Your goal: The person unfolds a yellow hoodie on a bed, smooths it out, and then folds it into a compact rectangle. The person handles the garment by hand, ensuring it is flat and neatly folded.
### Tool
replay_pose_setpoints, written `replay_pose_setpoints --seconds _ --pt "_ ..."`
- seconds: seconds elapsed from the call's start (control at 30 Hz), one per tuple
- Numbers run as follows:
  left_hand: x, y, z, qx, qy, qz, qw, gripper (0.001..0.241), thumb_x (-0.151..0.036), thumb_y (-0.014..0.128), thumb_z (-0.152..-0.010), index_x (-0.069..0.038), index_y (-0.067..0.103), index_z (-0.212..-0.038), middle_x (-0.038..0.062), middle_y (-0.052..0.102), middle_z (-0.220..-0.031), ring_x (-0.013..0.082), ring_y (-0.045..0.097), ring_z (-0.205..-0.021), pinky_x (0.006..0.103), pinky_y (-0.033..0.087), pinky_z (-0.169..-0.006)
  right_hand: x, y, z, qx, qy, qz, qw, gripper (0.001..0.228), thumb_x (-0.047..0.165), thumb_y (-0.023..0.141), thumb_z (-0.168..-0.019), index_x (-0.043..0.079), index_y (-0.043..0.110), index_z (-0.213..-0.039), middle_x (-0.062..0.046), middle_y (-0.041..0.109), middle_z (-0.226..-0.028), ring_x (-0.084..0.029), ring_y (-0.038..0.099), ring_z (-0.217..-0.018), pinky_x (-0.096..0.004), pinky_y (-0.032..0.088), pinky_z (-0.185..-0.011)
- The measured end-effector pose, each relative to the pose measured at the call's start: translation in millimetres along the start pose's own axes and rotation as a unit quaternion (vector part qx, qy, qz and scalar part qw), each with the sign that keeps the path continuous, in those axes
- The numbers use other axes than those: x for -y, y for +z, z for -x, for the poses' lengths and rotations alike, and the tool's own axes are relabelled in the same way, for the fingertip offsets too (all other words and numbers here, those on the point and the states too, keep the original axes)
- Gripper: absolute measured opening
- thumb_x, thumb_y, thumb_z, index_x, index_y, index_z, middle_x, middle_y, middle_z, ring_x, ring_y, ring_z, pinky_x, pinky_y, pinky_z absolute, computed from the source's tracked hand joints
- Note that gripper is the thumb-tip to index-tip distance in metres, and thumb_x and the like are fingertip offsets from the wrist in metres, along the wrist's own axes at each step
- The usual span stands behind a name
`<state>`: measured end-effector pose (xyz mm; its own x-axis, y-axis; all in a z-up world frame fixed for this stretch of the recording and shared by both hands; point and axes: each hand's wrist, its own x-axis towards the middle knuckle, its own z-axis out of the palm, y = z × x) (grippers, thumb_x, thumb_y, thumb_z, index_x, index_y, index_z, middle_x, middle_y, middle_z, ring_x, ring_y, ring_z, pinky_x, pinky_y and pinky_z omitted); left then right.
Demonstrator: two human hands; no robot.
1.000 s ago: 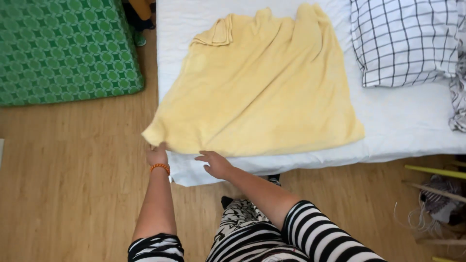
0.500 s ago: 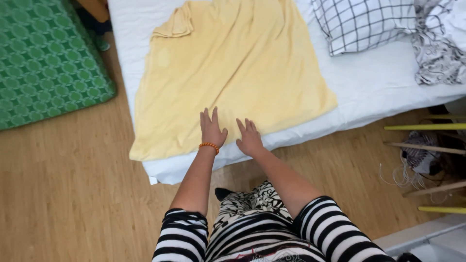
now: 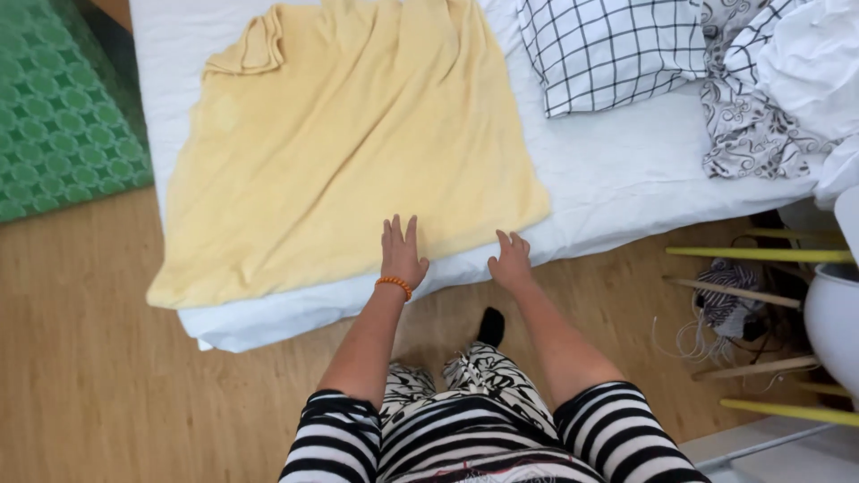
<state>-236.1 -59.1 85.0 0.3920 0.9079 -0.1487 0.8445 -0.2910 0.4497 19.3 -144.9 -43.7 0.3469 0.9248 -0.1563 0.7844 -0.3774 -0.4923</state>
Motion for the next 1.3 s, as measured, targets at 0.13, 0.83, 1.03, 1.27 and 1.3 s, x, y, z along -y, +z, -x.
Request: replay_pose_setpoints --seconds 0.13,0.83,1.03,1.27,1.3 --pt "-45.7 36.1 -20.4 0.011 0.001 -0.011 1.000 0.097 -0.018 0.078 -0.080 -0.011 0.023 -0.159 0.027 0.013 -0.164 0.0487 0.009 -0.152 0.0542 0.019 -0.123 -77.9 11.4 -32.8 -0.017 -0.024 -0.031 0.999 0.078 0.019 0.072 -0.080 0.008 0.044 -0.152 -0.029 0.039 -0.153 -0.048 0.034 -0.139 -0.055 0.034 -0.118" --pt "-85.0 146.3 -73.7 0.066 -0.044 -0.064 0.995 0.086 -0.012 0.068 -0.083 -0.007 0.027 -0.158 0.025 0.018 -0.164 0.0478 0.011 -0.153 0.0534 0.018 -0.124 -114.2 -52.8 -112.2 0.121 0.206 -0.388 0.890 0.079 0.018 0.066 -0.085 0.012 0.030 -0.156 -0.006 0.049 -0.147 -0.026 0.063 -0.101 -0.043 0.057 -0.076" --pt "-74.8 165.2 -78.8 0.040 -0.053 -0.072 0.995 0.084 -0.004 0.062 -0.081 -0.006 0.028 -0.158 0.025 0.021 -0.163 0.0478 0.014 -0.153 0.0531 0.019 -0.124 -102.0 -55.4 -122.3 0.147 0.299 -0.481 0.811 0.058 0.028 0.068 -0.093 0.016 0.047 -0.146 -0.003 0.062 -0.118 -0.016 0.062 -0.087 -0.034 0.054 -0.068" --pt "-74.3 180.1 -84.2 0.052 -0.069 -0.069 0.994 0.085 -0.003 0.060 -0.080 -0.006 0.026 -0.158 0.025 0.020 -0.163 0.0469 0.012 -0.153 0.0530 0.015 -0.124 -109.6 -33.9 -138.4 0.157 0.301 -0.460 0.821 0.042 0.032 0.072 -0.093 0.008 0.062 -0.125 -0.006 0.068 -0.109 -0.019 0.062 -0.090 -0.038 0.056 -0.073" --pt "-73.0 183.1 -85.3 0.055 -0.072 -0.072 0.993 0.086 -0.002 0.060 -0.079 -0.006 0.025 -0.158 0.025 0.019 -0.164 0.0469 0.011 -0.153 0.0532 0.014 -0.124 -108.6 -31.8 -140.7 0.157 0.297 -0.469 0.817 0.042 0.031 0.072 -0.093 0.006 0.063 -0.126 -0.005 0.069 -0.111 -0.019 0.062 -0.093 -0.038 0.056 -0.074"
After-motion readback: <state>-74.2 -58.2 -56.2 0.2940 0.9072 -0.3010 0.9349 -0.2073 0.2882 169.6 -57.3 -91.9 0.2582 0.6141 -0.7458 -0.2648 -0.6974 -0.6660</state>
